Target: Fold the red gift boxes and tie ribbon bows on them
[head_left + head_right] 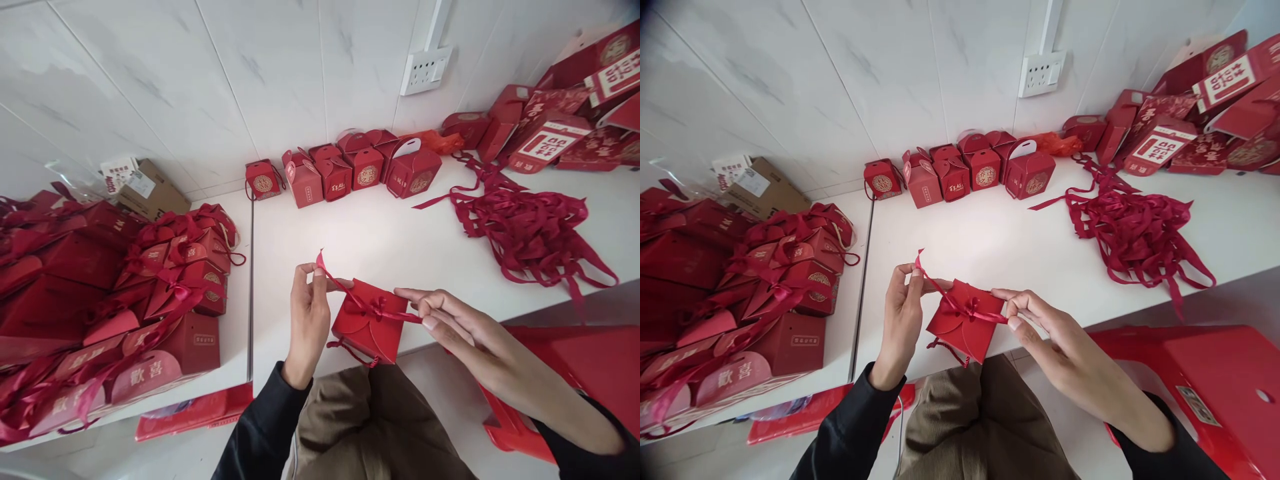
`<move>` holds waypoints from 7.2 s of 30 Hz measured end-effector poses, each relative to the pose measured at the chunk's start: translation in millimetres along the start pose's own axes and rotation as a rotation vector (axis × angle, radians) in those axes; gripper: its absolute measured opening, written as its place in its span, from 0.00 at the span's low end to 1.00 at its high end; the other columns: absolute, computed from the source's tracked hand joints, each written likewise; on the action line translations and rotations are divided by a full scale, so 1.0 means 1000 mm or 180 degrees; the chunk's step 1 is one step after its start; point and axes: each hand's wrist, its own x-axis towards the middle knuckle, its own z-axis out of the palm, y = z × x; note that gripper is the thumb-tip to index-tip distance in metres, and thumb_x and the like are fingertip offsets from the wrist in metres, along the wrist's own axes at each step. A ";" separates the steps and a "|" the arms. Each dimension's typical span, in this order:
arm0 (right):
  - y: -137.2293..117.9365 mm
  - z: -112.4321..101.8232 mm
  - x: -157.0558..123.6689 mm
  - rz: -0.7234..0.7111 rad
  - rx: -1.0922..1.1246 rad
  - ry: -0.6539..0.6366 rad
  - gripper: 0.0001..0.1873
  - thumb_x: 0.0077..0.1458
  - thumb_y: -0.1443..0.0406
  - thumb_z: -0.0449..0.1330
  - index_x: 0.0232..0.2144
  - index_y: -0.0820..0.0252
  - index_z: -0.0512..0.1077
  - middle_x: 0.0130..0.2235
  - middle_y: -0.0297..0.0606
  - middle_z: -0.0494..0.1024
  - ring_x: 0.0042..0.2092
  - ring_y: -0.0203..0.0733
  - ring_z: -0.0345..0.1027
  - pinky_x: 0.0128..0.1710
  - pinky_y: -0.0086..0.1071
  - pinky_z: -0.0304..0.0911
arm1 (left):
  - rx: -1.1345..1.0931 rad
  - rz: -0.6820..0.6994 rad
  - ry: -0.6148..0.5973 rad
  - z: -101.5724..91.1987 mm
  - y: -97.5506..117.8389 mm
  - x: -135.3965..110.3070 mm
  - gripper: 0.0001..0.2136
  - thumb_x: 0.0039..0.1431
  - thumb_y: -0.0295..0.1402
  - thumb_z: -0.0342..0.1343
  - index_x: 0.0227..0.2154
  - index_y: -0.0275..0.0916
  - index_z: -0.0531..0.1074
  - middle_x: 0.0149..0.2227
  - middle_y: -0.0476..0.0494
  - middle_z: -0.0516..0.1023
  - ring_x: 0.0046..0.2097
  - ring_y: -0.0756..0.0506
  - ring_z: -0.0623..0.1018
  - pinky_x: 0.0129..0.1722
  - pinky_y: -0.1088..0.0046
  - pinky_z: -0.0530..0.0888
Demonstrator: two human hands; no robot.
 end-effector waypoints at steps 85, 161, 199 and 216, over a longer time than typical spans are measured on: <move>-0.008 0.011 -0.016 0.0058 -0.0817 0.0523 0.17 0.67 0.47 0.54 0.34 0.50 0.70 0.34 0.35 0.77 0.36 0.44 0.73 0.28 0.31 0.69 | 0.0647 0.0398 -0.1186 0.006 0.003 -0.018 0.05 0.68 0.34 0.54 0.37 0.41 0.72 0.45 0.43 0.80 0.49 0.43 0.78 0.52 0.64 0.71; -0.005 0.012 -0.006 0.0084 -0.0529 0.0382 0.12 0.68 0.52 0.54 0.47 0.46 0.72 0.49 0.36 0.76 0.42 0.41 0.74 0.27 0.27 0.67 | 0.0800 0.0632 -0.0012 -0.010 -0.022 -0.048 0.15 0.64 0.33 0.59 0.52 0.45 0.66 0.56 0.41 0.71 0.59 0.41 0.72 0.59 0.57 0.69; -0.010 0.043 -0.016 -0.0519 -0.1119 0.0750 0.07 0.70 0.59 0.53 0.39 0.52 0.68 0.39 0.38 0.74 0.40 0.46 0.70 0.36 0.37 0.69 | 0.0784 0.0255 -0.0704 -0.009 0.002 -0.018 0.09 0.68 0.38 0.53 0.38 0.40 0.75 0.44 0.41 0.81 0.45 0.43 0.79 0.41 0.68 0.76; -0.009 0.026 -0.017 -0.0146 -0.0738 0.0682 0.10 0.70 0.54 0.54 0.42 0.50 0.71 0.42 0.39 0.76 0.41 0.44 0.72 0.21 0.27 0.63 | 0.0476 0.0072 -0.0378 -0.020 -0.009 -0.030 0.09 0.71 0.41 0.51 0.41 0.42 0.70 0.47 0.41 0.79 0.48 0.43 0.78 0.48 0.64 0.74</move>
